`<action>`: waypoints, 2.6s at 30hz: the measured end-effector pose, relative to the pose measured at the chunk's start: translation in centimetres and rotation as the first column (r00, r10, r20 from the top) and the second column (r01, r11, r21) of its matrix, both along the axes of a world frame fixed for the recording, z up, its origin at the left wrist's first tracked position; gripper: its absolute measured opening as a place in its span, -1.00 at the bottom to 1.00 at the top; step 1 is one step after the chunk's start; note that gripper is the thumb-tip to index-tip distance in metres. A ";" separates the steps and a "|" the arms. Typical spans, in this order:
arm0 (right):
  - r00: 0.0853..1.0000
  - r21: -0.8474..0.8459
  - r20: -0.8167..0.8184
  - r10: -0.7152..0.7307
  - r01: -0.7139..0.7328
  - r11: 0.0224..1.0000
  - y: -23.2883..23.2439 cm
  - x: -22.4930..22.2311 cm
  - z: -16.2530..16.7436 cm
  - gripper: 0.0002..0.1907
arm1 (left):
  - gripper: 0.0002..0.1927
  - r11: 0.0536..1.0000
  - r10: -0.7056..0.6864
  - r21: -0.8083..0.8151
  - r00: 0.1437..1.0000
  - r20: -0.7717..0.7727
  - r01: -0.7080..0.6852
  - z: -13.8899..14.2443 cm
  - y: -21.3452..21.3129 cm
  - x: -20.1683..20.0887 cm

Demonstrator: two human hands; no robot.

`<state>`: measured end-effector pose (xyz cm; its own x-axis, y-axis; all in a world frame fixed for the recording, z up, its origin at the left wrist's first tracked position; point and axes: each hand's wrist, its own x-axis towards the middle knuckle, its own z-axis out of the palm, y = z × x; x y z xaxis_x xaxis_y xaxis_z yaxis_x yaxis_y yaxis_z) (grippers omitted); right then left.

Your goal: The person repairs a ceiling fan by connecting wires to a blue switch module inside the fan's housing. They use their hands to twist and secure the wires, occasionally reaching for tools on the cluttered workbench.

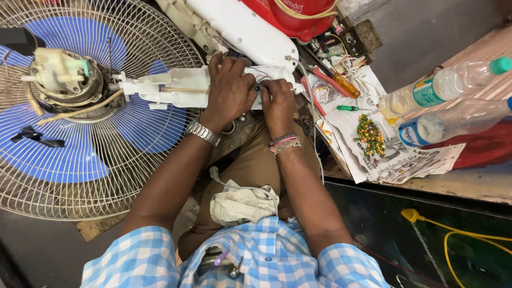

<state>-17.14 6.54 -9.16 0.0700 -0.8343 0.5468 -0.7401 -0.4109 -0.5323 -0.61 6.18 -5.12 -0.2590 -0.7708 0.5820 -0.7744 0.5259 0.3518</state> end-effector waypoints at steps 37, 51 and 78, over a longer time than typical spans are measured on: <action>0.997 0.017 0.002 0.076 -0.076 0.997 -1.0 0.2 -1.0 -0.88 | -0.87 1.000 0.007 0.023 1.000 0.023 -0.007 -0.6 -0.6 0.1; 0.998 0.052 -0.033 0.050 -0.048 0.997 -1.4 0.7 -1.8 -0.92 | -0.87 0.999 0.022 0.047 1.000 0.010 -0.023 -0.6 -0.8 0.0; 0.990 0.025 0.125 0.068 -0.072 0.997 -1.0 1.0 -0.7 -0.90 | -0.89 0.999 0.014 0.037 1.000 0.015 -0.014 -0.6 -0.9 0.5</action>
